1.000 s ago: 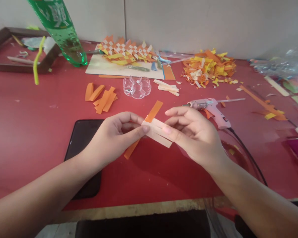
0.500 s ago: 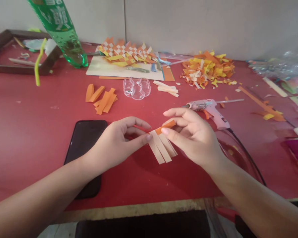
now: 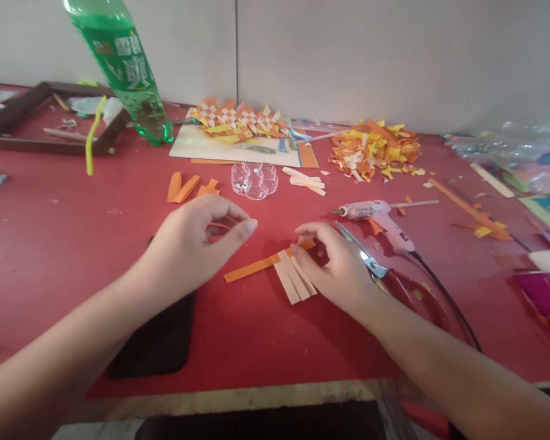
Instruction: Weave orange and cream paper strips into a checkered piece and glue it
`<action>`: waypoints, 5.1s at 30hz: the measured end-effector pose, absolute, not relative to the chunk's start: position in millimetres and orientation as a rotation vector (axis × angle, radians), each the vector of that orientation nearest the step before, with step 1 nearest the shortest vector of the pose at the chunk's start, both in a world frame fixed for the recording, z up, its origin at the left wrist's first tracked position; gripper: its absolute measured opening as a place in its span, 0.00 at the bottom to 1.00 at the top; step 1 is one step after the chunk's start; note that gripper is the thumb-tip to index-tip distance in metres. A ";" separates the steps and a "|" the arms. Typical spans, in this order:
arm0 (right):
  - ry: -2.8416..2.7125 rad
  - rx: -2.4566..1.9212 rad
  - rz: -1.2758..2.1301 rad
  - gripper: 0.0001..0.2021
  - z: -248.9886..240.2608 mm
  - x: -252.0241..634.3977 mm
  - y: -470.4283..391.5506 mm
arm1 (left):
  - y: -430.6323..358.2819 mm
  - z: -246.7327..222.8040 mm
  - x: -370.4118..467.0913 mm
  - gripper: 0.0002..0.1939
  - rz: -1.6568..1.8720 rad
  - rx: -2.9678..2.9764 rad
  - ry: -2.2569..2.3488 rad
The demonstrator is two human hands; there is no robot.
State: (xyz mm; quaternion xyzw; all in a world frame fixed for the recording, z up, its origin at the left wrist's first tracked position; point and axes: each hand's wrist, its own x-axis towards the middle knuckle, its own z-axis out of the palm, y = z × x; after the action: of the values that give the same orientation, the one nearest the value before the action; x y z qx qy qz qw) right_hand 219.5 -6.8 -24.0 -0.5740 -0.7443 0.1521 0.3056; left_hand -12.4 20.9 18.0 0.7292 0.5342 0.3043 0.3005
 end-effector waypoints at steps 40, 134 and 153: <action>-2.040 -1.070 0.392 0.06 -8.8 211.7 -10.1 | 59.5 32.8 -56.7 0.12 0.675 2.225 1.815; -2.075 -1.371 0.019 0.11 -19.5 226.9 6.6 | -11.4 -4.3 10.0 0.18 0.353 2.466 1.054; -2.055 -1.123 0.517 0.05 0.1 218.2 -10.4 | -6.3 0.8 9.4 0.06 0.637 1.807 1.096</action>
State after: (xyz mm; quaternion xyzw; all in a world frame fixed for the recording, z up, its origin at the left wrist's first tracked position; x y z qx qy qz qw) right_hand 218.2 -10.4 0.1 -0.4364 -0.7983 0.2009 0.3632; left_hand 9.4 -6.3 0.8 0.7309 0.4433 0.2578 0.4503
